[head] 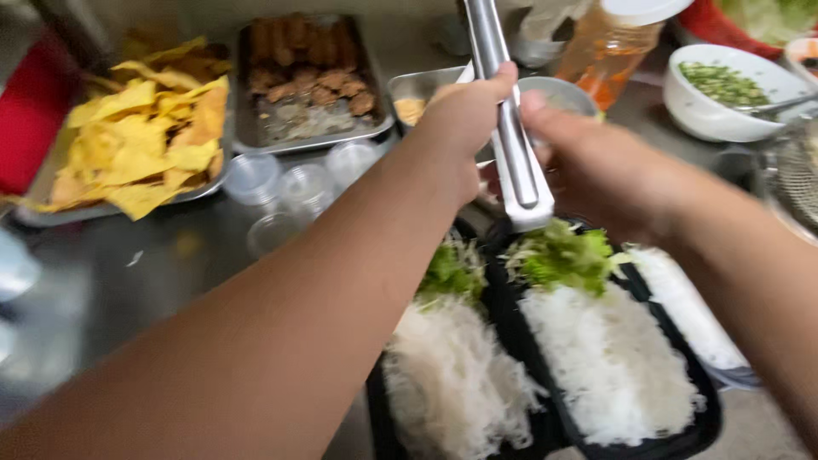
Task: The person fills black takeout containers with rice vermicelli noodles, adds bean sprouts, tears lettuce over the boxes, cuts the lettuce with scissors, then uses tongs to add cooked meat, crispy chips, and fried items to each box, working through several containers in sequence.
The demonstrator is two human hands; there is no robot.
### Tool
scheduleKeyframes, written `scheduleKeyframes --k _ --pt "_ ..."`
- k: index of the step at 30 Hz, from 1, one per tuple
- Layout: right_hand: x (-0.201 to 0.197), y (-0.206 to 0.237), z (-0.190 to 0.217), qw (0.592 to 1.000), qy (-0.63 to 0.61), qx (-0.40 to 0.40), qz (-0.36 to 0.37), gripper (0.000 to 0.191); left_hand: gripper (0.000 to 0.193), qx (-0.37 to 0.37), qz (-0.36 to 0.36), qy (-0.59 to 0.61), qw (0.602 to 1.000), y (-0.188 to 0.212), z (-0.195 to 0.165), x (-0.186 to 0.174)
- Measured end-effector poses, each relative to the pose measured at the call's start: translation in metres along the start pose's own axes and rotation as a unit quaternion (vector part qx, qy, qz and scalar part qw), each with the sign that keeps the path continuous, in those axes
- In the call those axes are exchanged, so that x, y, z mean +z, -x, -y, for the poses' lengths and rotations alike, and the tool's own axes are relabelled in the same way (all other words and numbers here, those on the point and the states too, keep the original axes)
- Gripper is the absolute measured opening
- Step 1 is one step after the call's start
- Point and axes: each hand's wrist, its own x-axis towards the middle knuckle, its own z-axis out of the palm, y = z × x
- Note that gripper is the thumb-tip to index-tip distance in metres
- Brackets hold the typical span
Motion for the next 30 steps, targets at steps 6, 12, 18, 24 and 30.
scheduleKeyframes --k 6,12,18,24,30 --pt "-0.033 0.014 -0.005 0.994 -0.052 -0.051 -0.087 0.029 0.076 0.077 -0.023 -0.187 0.979 -0.082 0.019 0.037" --pt "-0.083 0.024 -0.005 0.984 -0.041 -0.015 -0.173 0.029 0.046 -0.078 -0.180 -0.142 0.970 -0.153 0.032 0.006" --pt "-0.080 0.025 -0.008 0.984 -0.044 -0.021 -0.172 0.027 0.041 -0.177 -0.080 0.006 0.981 -0.187 0.058 0.016" --pt "-0.077 0.034 -0.016 0.980 -0.035 -0.041 -0.192 0.028 0.038 -0.136 -0.026 0.020 0.990 -0.191 0.072 0.029" --pt "-0.082 0.053 -0.009 0.973 -0.030 -0.097 -0.205 0.029 0.038 -0.044 -0.023 0.069 0.996 -0.150 0.059 0.048"
